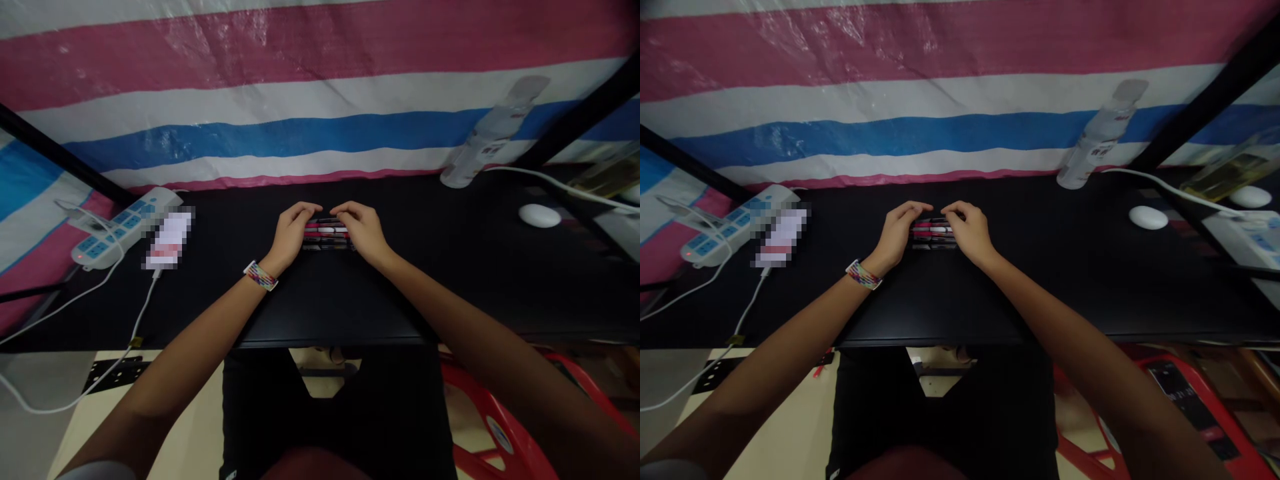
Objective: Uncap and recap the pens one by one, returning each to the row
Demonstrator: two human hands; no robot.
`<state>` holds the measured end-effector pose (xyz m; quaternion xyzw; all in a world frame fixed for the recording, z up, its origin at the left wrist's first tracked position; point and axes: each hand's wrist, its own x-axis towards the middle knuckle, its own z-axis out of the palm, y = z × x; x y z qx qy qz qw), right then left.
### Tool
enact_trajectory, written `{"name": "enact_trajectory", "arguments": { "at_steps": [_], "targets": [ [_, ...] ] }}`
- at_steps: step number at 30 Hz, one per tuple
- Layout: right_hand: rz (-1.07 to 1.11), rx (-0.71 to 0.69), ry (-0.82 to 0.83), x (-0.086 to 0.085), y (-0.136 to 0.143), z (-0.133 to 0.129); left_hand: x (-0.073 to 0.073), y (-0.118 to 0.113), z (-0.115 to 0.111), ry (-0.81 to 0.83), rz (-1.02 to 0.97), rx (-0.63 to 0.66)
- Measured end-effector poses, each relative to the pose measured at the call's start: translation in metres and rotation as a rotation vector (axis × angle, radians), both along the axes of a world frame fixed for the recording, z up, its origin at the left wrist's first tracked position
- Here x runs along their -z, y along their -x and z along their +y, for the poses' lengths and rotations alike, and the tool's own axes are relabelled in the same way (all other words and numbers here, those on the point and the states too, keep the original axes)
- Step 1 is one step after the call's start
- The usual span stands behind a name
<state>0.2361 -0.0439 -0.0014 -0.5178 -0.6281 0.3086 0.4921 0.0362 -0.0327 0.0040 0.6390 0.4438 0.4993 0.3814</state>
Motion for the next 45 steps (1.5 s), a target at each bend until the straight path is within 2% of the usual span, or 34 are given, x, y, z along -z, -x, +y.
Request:
{"name": "enact_trajectory", "arguments": {
  "at_steps": [4,9,15,23,29,33,37,41,45],
  "targets": [
    [-0.260,-0.076,-0.204,-0.004,0.001,-0.010,0.000,0.000,-0.001,-0.008,-0.019,-0.009],
    [-0.391,-0.317,-0.391,-0.011,0.005,-0.025,0.000,0.003,0.000,-0.003,-0.035,-0.058],
    [-0.485,-0.420,-0.450,-0.018,0.007,-0.035,0.001,0.005,0.002,0.025,-0.043,-0.070],
    [-0.627,-0.451,-0.509,-0.021,-0.003,-0.032,0.005,0.005,0.005,0.008,-0.104,-0.079],
    [-0.518,-0.553,-0.506,-0.022,-0.004,-0.029,0.001,0.007,0.006,-0.098,-0.107,-0.059],
    [-0.306,-0.470,-0.463,-0.030,-0.009,-0.025,-0.006,0.004,0.000,-0.125,-0.167,0.061],
    [-0.266,-0.318,-0.407,-0.035,-0.021,-0.019,-0.012,-0.001,-0.007,-0.134,-0.107,0.129],
    [-0.271,-0.259,-0.369,-0.033,-0.028,-0.012,-0.010,-0.002,-0.008,-0.156,-0.045,0.144],
    [-0.105,-0.154,-0.215,-0.028,-0.031,0.000,-0.003,0.003,0.001,-0.149,-0.049,0.082]
  ]
}}
